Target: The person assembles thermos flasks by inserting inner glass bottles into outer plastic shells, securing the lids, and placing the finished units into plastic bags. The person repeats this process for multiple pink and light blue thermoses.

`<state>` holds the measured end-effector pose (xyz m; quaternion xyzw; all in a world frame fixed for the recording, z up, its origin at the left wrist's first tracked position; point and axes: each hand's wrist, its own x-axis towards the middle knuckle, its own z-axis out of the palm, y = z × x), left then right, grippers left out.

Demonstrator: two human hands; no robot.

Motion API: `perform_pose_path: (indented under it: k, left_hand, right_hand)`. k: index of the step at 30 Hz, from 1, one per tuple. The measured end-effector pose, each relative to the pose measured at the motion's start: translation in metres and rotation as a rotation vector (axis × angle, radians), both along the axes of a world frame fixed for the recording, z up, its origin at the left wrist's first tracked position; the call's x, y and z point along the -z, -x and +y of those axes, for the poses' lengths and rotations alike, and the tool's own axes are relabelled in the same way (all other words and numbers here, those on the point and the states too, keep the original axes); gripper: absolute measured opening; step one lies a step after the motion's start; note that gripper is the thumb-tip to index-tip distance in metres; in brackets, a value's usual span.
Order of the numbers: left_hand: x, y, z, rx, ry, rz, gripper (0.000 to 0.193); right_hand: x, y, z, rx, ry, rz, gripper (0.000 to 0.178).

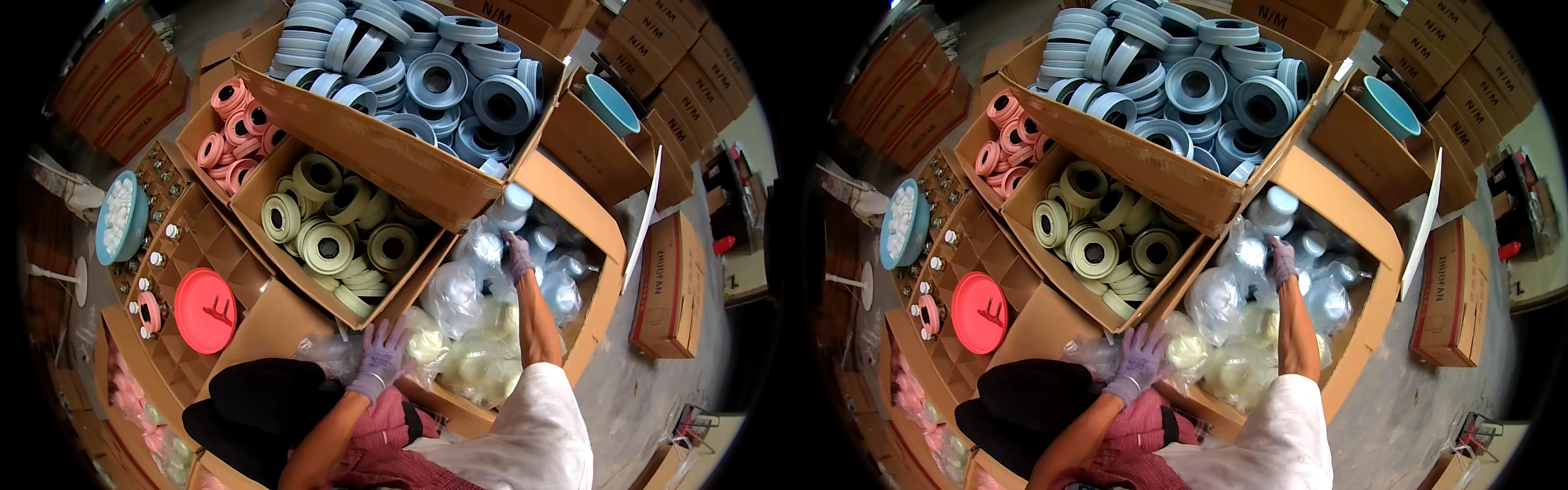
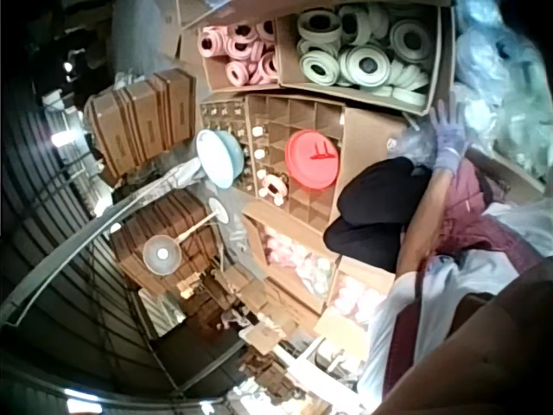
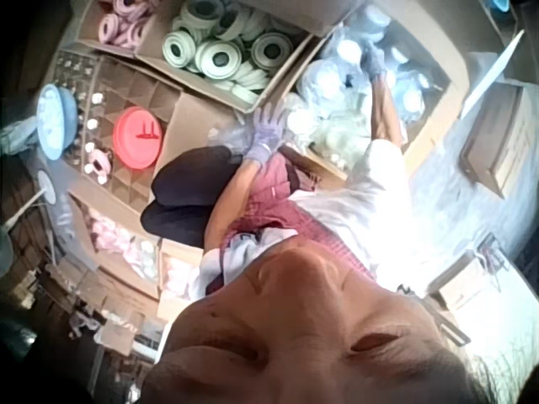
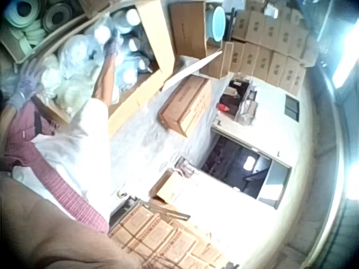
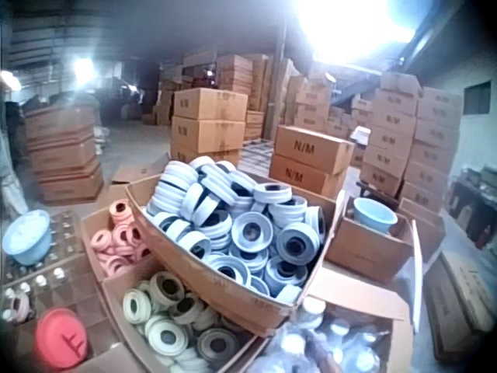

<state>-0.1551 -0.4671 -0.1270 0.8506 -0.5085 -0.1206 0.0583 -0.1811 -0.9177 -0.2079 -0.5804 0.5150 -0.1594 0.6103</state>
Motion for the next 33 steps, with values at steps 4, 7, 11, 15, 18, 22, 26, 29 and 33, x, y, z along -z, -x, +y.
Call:
perform_pose_path:
  k: [4,7,11,15,18,22,26,29,33]
  left_hand:
    - [0.007,0.006,-0.012,0.030,0.095,-0.005,0.073]
    - [0.009,-0.001,-0.008,0.056,0.169,0.222,0.072]
    - [-0.056,-0.028,-0.003,-0.524,0.930,1.052,0.062]
    - [-0.136,-0.089,0.087,-0.694,1.579,1.653,0.042]
    - [-0.194,-0.109,0.211,-0.558,1.156,0.643,0.024]
    - [-0.254,-0.079,0.331,-0.834,1.098,0.383,0.035]
    - [-0.285,-0.077,0.363,-1.204,1.063,0.428,0.038]
    - [-0.263,-0.058,0.417,-1.237,1.167,0.415,0.036]
    - [-0.257,-0.064,0.449,-0.923,0.687,0.663,0.030]
  right_hand:
    - [-0.124,0.075,0.044,0.132,0.819,0.027,0.040]
    - [-0.249,0.108,0.128,-0.069,0.873,0.076,0.028]
    - [-0.311,0.111,0.241,-0.235,0.211,-0.332,0.032]
    - [-0.286,0.082,0.320,-0.774,-0.097,-0.319,0.046]
    - [-0.292,0.051,0.357,-0.672,-1.066,-0.738,0.064]
    - [-0.310,0.018,0.432,-0.893,-1.327,-0.514,0.072]
    - [-0.285,-0.030,0.489,-1.165,0.835,-0.929,0.060]
    - [-0.314,-0.088,0.493,-1.260,1.145,-1.229,0.062]
    - [-0.266,-0.193,0.533,-1.313,0.479,-0.511,0.075]
